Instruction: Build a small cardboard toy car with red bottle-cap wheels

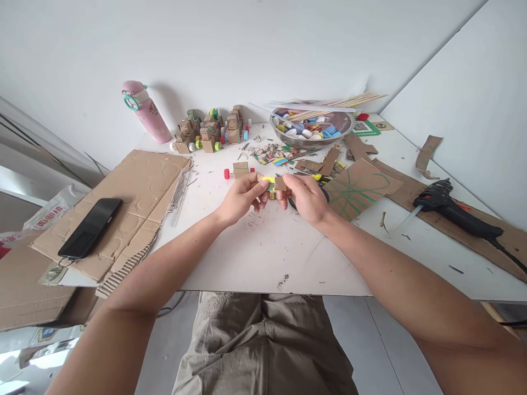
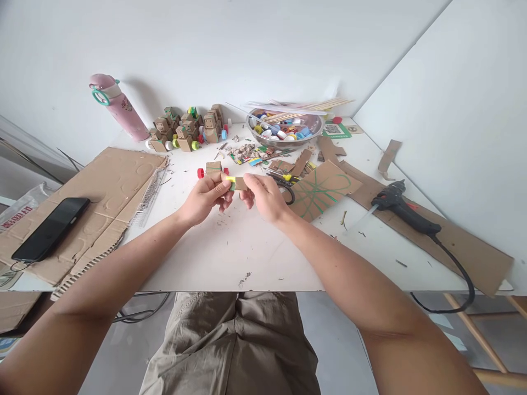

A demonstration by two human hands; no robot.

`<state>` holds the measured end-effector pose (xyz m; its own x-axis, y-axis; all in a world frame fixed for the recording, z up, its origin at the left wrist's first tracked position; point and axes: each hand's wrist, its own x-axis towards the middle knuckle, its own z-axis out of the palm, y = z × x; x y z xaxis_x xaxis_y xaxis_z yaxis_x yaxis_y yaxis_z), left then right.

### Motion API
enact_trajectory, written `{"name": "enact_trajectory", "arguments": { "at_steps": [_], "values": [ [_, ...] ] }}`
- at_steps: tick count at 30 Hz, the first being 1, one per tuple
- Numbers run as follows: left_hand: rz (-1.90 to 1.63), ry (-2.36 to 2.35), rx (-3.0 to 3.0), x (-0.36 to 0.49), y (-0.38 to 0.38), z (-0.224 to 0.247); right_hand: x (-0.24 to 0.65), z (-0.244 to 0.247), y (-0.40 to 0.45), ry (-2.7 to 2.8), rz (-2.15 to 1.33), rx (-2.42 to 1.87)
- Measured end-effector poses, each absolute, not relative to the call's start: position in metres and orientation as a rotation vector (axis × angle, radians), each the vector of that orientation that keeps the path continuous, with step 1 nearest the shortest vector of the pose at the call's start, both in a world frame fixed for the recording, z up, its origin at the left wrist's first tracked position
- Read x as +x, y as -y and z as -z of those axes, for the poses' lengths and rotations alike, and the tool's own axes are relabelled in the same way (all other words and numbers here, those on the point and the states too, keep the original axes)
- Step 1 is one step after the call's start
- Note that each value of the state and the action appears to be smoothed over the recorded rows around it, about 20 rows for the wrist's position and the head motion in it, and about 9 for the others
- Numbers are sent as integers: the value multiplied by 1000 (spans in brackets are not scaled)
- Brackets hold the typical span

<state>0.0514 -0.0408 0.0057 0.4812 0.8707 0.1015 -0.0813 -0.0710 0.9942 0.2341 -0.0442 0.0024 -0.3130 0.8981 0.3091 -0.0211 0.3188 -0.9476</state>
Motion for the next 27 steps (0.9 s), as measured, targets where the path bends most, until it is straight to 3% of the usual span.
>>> {"name": "enact_trajectory", "arguments": {
  "at_steps": [12, 27],
  "values": [
    [-1309, -925, 1579, 48, 35, 0, 237, -9, 40, 1695, -1232, -904],
    [-1129, -866, 1397, 55, 38, 1, 233, -4, 42, 1500, -1210, -913]
  ]
}}
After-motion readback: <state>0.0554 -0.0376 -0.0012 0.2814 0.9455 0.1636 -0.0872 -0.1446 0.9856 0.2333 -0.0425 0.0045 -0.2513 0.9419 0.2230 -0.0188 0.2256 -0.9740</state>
